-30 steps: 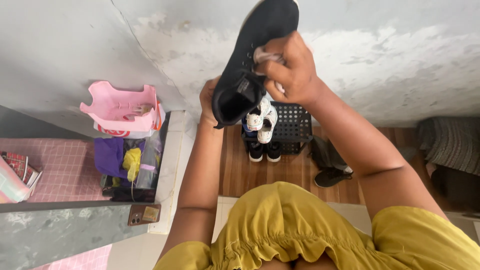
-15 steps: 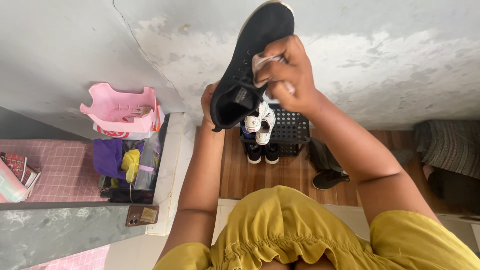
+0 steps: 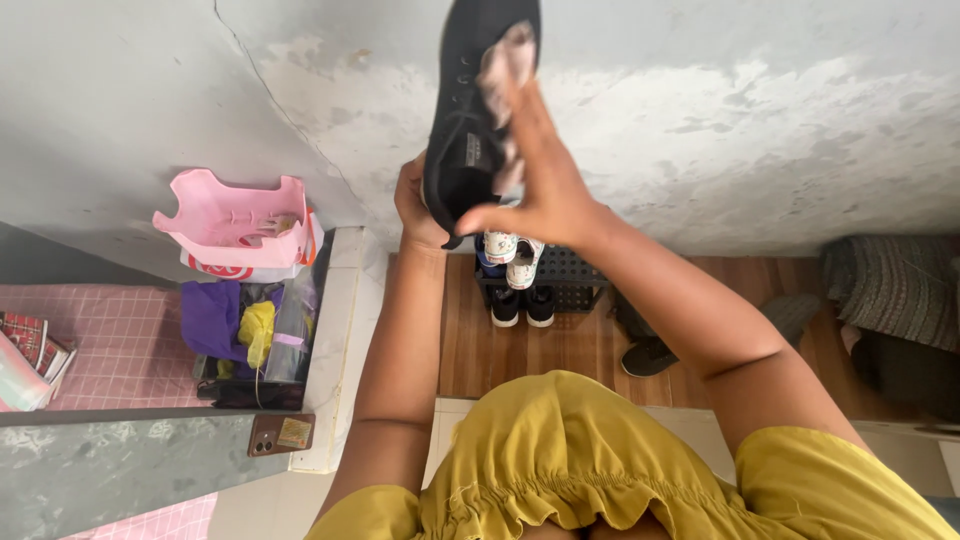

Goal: The person wipes several shoes with a white cloth, focusing on black sneakers and a white sneaker. The person picks up each shoe, wipes the upper and sole, and places them back on a black plastic crate or the floor.

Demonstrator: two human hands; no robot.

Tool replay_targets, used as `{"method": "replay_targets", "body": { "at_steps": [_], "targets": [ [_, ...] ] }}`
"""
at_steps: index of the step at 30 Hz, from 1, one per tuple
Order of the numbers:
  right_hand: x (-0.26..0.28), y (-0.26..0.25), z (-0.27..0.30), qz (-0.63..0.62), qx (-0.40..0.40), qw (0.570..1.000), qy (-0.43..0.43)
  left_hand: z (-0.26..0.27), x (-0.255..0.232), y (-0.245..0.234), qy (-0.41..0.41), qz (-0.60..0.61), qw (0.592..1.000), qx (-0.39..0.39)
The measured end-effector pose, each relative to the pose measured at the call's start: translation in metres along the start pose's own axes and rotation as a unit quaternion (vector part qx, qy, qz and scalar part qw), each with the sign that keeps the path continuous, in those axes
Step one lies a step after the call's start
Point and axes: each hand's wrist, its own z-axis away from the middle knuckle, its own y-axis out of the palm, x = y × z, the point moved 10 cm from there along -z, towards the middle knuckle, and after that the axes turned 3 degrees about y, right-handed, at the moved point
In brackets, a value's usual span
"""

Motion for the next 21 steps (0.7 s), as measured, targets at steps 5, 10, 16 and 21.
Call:
{"method": "replay_targets", "body": {
  "at_steps": [5,10,16,21],
  "targets": [
    [-0.022,0.019,0.014,-0.022,0.056,0.994,0.093,-0.007,-0.014,0.036,-0.051,0.099,0.993,0.040],
    [-0.059,0.026,0.019,0.081,0.059,0.988,0.121,-0.004,-0.053,0.078,0.045,-0.134,0.987,0.073],
    [-0.096,0.013,0.020,-0.153,0.068,0.951,0.258,0.000,-0.059,0.068,0.095,-0.183,0.977,0.057],
    [-0.103,-0.019,0.003,-0.505,0.089,0.831,0.216,0.004,-0.055,0.045,0.102,-0.466,0.878,0.048]
  ]
}}
